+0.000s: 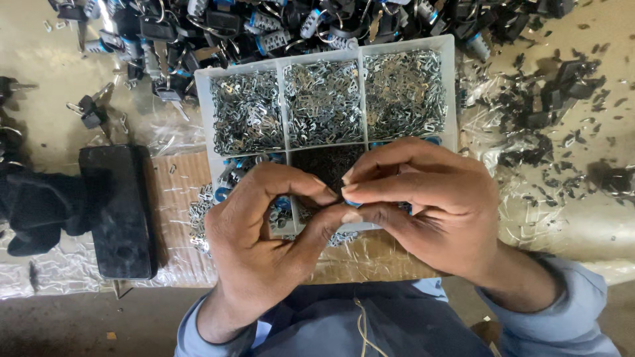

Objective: The person assembles small keychain components by hand, picking metal pins and small parts from a compartmentalized tray and inserting them into cylindrical keychain bodies. The assembled units are placed into a tray section as they are completed.

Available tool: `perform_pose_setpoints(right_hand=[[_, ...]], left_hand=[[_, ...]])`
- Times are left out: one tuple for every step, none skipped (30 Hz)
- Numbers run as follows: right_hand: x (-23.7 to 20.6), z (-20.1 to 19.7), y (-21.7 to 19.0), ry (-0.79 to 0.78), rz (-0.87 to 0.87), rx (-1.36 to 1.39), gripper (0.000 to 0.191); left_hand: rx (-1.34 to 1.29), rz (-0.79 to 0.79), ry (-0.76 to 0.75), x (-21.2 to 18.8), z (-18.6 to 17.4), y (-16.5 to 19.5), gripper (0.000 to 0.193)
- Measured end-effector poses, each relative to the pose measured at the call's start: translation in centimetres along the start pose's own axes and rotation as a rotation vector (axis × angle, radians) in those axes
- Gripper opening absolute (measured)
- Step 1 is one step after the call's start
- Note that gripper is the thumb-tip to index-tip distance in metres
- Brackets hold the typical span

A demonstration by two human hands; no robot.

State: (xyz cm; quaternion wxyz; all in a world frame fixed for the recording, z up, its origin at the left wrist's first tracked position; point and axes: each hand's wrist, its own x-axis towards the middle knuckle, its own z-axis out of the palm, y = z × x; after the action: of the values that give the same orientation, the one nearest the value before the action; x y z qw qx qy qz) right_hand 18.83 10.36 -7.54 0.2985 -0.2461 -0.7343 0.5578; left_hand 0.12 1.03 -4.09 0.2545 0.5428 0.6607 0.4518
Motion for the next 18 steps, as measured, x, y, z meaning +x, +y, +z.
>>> perform_pose_setpoints(right_hand=[[0.2, 0.1, 0.2, 0.033, 0.007, 0.070, 0.029], [0.5, 0.1, 0.4, 0.067, 0.015, 0.136, 0.031], [0.6, 0.1, 0.4, 0.099, 0.022, 0.201, 0.032], [0.6, 0.1, 0.4, 0.129, 0.061, 0.220, 0.033], [0.5, 0.1, 0.3, 0.164, 0.100, 0.240, 0.033], [0.3, 0.1, 0.2, 0.198, 0.143, 0.261, 0.034], [0.2, 0.1, 0.2, 0.186, 0.120, 0.229, 0.035], [0.1, 0.1, 0.3, 0.169, 0.093, 0.197, 0.036], [0.1, 0.1, 0.3, 0.166, 0.078, 0.150, 0.037], [0.0, 0.0, 0.4, 0.164, 0.062, 0.103, 0.037], [-0.2, 0.0, 0.4, 0.164, 0.074, 0.048, 0.038], [-0.2, 0.0, 0.4, 0.163, 0.084, -0.008, 0.038], [-0.3, 0.1, 0.4, 0.160, 0.066, 0.009, 0.038], [-0.3, 0.1, 0.5, 0.155, 0.046, 0.026, 0.038], [-0.4, 0.2, 0.5, 0.152, 0.039, 0.040, 0.038], [-0.4, 0.2, 0.4, 0.149, 0.033, 0.053, 0.037], [-0.5, 0.2, 0.4, 0.149, 0.035, 0.063, 0.036], [-0.5, 0.3, 0.4, 0.152, 0.040, 0.078, 0.035]], left_hand=[[0.032, 0.031, -0.009, 0.2, -0.1, 0.0, 0.035], [0.180, 0.107, -0.022, 0.4, -0.1, 0.0, 0.031], [0.326, 0.184, -0.032, 0.7, 0.0, -0.1, 0.028], [0.472, 0.261, -0.043, 0.8, 0.1, -0.1, 0.024], [0.537, 0.241, -0.091, 1.0, 0.4, -0.3, 0.021], [0.602, 0.218, -0.141, 1.1, 0.7, -0.4, 0.017], [0.668, 0.186, -0.187, 1.1, 0.9, -0.5, 0.014], [0.614, 0.169, -0.148, 0.9, 0.9, -0.6, 0.015], [0.560, 0.163, -0.109, 0.8, 0.9, -0.6, 0.016], [0.502, 0.160, -0.077, 0.5, 0.8, -0.7, 0.018], [0.404, 0.161, -0.061, 0.3, 0.6, -0.7, 0.017], [0.306, 0.161, -0.042, 0.0, 0.5, -0.7, 0.018], [0.210, 0.162, -0.019, -0.3, 0.5, -0.7, 0.020], [0.156, 0.156, -0.003, -0.4, 0.5, -0.7, 0.021], [0.100, 0.150, 0.012, -0.6, 0.6, -0.8, 0.022], [0.045, 0.145, 0.027, -0.7, 0.7, -0.9, 0.023], [0.019, 0.133, 0.034, -0.8, 0.7, -1.0, 0.022], [-0.008, 0.121, 0.037, -0.9, 0.8, -1.1, 0.022]])
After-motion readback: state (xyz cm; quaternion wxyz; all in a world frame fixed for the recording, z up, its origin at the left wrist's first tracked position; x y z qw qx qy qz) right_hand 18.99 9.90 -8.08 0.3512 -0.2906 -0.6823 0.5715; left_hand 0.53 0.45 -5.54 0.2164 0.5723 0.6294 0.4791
